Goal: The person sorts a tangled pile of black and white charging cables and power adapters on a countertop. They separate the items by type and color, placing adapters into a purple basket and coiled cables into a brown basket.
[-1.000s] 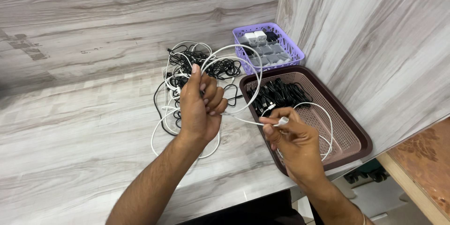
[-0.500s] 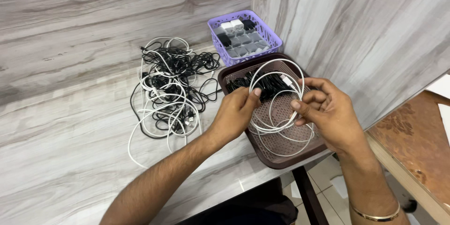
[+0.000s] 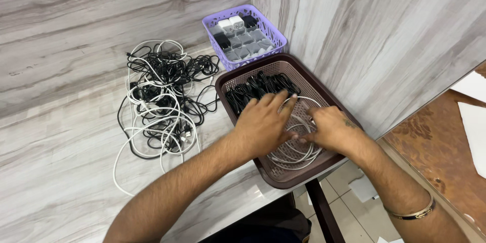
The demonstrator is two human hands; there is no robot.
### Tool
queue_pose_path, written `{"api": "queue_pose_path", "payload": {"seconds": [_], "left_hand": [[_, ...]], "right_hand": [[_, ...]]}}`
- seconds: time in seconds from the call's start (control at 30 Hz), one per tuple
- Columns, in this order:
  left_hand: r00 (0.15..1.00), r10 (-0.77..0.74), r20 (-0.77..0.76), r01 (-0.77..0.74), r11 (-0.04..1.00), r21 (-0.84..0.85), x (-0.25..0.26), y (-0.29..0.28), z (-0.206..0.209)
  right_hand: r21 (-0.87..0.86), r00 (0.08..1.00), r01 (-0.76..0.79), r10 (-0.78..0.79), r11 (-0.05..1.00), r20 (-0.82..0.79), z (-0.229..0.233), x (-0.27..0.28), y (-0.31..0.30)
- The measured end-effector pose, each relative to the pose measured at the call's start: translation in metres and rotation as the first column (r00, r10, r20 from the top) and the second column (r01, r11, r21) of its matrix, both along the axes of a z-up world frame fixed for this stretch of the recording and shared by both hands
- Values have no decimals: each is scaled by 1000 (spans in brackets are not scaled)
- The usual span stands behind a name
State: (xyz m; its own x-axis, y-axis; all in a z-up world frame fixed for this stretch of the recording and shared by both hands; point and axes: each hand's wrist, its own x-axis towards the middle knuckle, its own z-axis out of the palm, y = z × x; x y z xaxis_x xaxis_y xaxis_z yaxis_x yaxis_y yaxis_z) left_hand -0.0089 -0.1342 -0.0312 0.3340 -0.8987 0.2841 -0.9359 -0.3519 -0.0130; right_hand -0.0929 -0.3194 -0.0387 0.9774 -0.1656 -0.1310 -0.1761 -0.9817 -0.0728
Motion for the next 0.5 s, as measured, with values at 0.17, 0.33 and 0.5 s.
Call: {"api": "queue_pose_path", "payload": {"seconds": [0.17,0.33,0.5], "left_hand": [[978,37,-204,94,798,595,-7,-20,-16],[991,-70,-113,119,845,522,-9,-7,-2],[986,-91,-138,105,990,99,-13,43,7]], "right_hand": [[183,919,-103,23,978,393,-1,-18,-5],[335,854,-127,-69,934,515,29,-43,4],[299,854,-72,-96,951,512,56,-57,22]]}}
